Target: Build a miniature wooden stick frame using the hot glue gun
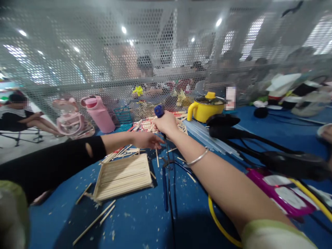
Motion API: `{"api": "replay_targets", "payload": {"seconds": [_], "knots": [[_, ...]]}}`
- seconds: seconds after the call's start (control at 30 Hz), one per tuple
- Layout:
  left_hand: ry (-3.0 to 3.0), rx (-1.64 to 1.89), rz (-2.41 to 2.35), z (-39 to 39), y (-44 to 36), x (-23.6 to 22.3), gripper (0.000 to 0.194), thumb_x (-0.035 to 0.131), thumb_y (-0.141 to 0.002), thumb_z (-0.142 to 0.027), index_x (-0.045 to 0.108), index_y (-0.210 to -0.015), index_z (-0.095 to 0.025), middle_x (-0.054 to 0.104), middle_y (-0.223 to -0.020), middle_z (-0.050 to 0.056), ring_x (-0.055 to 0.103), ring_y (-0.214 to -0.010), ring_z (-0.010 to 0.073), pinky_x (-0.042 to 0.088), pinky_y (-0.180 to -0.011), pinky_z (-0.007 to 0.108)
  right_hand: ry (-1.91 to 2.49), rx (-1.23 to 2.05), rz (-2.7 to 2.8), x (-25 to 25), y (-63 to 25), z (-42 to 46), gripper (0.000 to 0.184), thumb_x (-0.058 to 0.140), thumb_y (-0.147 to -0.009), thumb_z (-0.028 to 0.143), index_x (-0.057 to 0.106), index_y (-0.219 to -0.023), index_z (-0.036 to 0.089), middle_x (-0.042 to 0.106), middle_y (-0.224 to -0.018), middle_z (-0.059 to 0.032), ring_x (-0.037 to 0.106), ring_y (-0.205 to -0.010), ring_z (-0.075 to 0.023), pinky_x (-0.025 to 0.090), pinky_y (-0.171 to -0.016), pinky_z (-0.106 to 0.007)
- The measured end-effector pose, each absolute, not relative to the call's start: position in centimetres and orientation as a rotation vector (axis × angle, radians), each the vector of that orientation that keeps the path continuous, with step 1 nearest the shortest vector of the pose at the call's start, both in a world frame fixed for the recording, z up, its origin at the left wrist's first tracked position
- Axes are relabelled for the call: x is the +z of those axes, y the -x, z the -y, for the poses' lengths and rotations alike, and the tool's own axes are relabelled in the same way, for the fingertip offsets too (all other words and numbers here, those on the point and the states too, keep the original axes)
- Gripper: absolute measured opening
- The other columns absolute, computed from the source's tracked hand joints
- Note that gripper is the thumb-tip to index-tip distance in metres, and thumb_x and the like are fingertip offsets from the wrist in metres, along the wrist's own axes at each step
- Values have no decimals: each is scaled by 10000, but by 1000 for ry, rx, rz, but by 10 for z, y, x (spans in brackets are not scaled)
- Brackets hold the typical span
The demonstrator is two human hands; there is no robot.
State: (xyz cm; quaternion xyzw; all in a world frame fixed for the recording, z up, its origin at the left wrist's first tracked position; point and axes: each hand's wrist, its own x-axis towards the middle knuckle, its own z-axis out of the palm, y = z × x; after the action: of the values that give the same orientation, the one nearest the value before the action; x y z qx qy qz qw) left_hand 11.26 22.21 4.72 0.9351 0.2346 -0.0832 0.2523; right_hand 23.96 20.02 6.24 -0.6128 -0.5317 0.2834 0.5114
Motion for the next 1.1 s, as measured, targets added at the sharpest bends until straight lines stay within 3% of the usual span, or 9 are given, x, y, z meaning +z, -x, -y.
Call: {"api": "replay_targets", "payload": {"seconds": [0.13, 0.27, 0.37, 0.47, 0.57, 0.7, 0.9, 1.03, 1.1], "knots": [[-2515, -146, -809, -207, -72, 60, 305, 549, -821, -227, 664, -1101, -187, 716, -1085, 74, 663, -890, 181, 458, -744, 236, 1567, 721, 1398, 54, -230, -209, 138, 673, -537, 144, 555, -478, 183, 531, -382, 34, 511, -354, -113, 328, -337, -188], [-2559, -161, -917, -177, -39, 58, 175, 564, -767, -229, 712, -850, -189, 721, -773, 54, 617, -666, 195, 406, -602, 263, 1662, 807, 1505, 50, -229, -187, 186, 716, -564, 186, 544, -493, 188, 548, -389, 26, 506, -326, -119, 323, -317, -194], [-2598, -164, -918, -158, -25, 51, 216, 475, -773, -167, 685, -729, -194, 667, -675, 23, 551, -627, 169, 368, -587, 261, 1734, 917, 1600, 46, -229, -151, 172, 706, -599, 186, 547, -536, 186, 578, -413, 13, 510, -317, -129, 344, -322, -207], [-2609, -179, -879, -148, -20, 49, 256, 436, -810, -171, 691, -815, -183, 686, -741, 20, 554, -665, 154, 370, -609, 242, 1802, 969, 1712, 40, -229, -113, 146, 701, -570, 137, 581, -643, 178, 611, -474, 17, 531, -345, -130, 363, -358, -209], [-2619, -175, -835, -142, -19, 49, 282, 425, -843, -180, 696, -922, -176, 717, -865, 32, 582, -732, 153, 384, -654, 231, 1884, 895, 1807, 31, -230, -89, 230, 710, -533, 123, 609, -735, 167, 644, -573, 1, 591, -465, -147, 385, -436, -214], [-2649, -120, -837, -132, -21, 46, 277, 431, -860, -190, 703, -910, -174, 721, -822, 27, 585, -724, 149, 391, -680, 231, 1969, 794, 1881, 25, -236, -75, 224, 709, -534, 126, 627, -740, 159, 682, -736, -54, 637, -690, -198, 412, -553, -237], [-2691, -32, -921, -121, -34, 48, 268, 509, -817, -182, 702, -1002, -190, 738, -885, 23, 617, -786, 161, 423, -720, 238, 2024, 952, 1819, 30, -256, -53, 197, 697, -569, 135, 586, -728, 169, 552, -481, 15, 539, -438, -163, 388, -433, -254], [-2691, 223, -1179, -98, -22, 72, 357, 423, -890, -259, 610, -1175, -154, 694, -1083, 102, 617, -905, 189, 426, -750, 277, 1848, 1062, 1719, 34, -260, -41, 115, 640, -670, 197, 537, -720, 180, 561, -558, 19, 517, -473, -118, 426, -433, -235], [-2669, 380, -1350, -71, -4, 80, 373, 343, -929, -322, 616, -1114, -149, 682, -1076, 117, 606, -895, 201, 413, -737, 300, 1719, 1103, 1683, 34, -254, -40, 100, 624, -676, 202, 529, -700, 182, 569, -605, 18, 512, -515, -105, 440, -456, -224]]}}
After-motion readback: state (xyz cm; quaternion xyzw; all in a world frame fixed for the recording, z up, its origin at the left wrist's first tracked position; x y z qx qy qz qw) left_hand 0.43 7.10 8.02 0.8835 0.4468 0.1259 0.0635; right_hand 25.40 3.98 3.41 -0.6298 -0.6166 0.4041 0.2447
